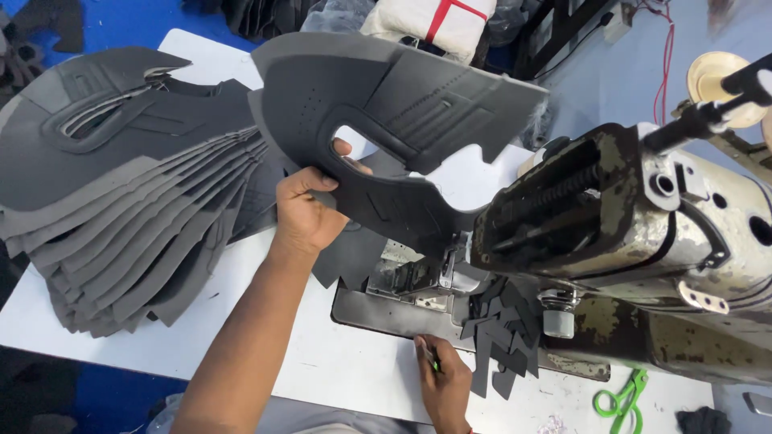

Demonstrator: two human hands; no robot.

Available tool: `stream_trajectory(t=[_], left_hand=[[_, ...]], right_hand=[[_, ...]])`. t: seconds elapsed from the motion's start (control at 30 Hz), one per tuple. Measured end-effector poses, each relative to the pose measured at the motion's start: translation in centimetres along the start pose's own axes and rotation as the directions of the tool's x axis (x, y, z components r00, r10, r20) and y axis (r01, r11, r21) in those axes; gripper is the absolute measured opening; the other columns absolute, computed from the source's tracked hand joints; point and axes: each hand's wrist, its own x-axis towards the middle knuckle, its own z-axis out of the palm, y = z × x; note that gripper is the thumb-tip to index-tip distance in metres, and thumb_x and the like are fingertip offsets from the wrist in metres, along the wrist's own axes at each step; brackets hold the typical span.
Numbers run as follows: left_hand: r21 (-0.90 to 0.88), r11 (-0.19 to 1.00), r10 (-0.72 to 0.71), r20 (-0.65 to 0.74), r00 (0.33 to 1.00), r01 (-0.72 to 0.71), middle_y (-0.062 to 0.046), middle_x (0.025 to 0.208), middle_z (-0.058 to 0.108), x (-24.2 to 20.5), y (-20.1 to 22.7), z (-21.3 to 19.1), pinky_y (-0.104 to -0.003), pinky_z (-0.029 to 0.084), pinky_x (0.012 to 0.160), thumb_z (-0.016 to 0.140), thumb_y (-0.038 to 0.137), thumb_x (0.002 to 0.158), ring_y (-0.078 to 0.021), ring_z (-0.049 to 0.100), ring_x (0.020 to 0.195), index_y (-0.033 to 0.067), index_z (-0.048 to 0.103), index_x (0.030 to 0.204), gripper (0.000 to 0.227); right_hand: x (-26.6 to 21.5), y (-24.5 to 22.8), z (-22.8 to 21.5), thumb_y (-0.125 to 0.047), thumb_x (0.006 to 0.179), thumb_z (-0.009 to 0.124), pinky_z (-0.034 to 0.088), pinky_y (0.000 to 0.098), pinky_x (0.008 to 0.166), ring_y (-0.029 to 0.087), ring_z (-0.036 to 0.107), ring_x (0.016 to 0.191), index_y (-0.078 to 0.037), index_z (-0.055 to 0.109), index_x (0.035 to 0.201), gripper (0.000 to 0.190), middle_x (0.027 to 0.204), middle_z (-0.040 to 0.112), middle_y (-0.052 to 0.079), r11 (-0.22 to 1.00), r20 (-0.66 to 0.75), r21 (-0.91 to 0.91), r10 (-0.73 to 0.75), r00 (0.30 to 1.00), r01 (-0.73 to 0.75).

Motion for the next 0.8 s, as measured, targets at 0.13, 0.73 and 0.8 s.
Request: stream_trajectory(t=[0.13,0.73,0.8], left_hand=[[0.0,1.0,0.0,0.006,1.0,0.0,-0.027,0.106,0.072,-0.2,0.1,0.0,-0.049,0.053,0.106,0.053,0.001,0.075,-0.0391,0.07,0.108,-0.0056,0.066,0.119,0.047],[0.516,0.687,-0.18,-0.563,0.807,0.512,-0.01,0.102,0.076,-1.5,-1.5,0.7,-0.04,0.056,0.076,0.055,0.048,0.097,-0.0233,0.072,0.094,0.0039,0.066,0.117,0.049],[0.643,0.267,-0.285,-0.659,0.696,0.718,-0.014,0.095,0.08,-3.8,-1.5,1.1,-0.035,0.054,0.067,0.052,0.061,0.095,-0.0233,0.076,0.084,0.0018,0.068,0.117,0.065]], right_hand=[[-0.2,-0.2,-0.1,-0.014,0.088,0.076,0.055,0.0268,0.058,0.012,0.072,0.065,-0.001,0.073,0.098,0.017,0.081,0.078,0.011,1.0,0.009,-0.001,0.026,1.0,-0.026],[-1.2,0.5,-1.7,-0.009,0.093,0.07,0.054,0.0244,0.061,0.012,0.07,0.067,0.0,0.072,0.105,0.015,0.085,0.076,0.011,0.995,-0.017,0.09,-0.043,0.999,0.045],[-2.0,2.1,-2.2,-0.007,0.095,0.062,0.056,0.0253,0.064,0.012,0.072,0.072,-0.002,0.072,0.113,0.021,0.089,0.075,0.011,0.993,-0.035,0.111,-0.038,0.999,0.042]])
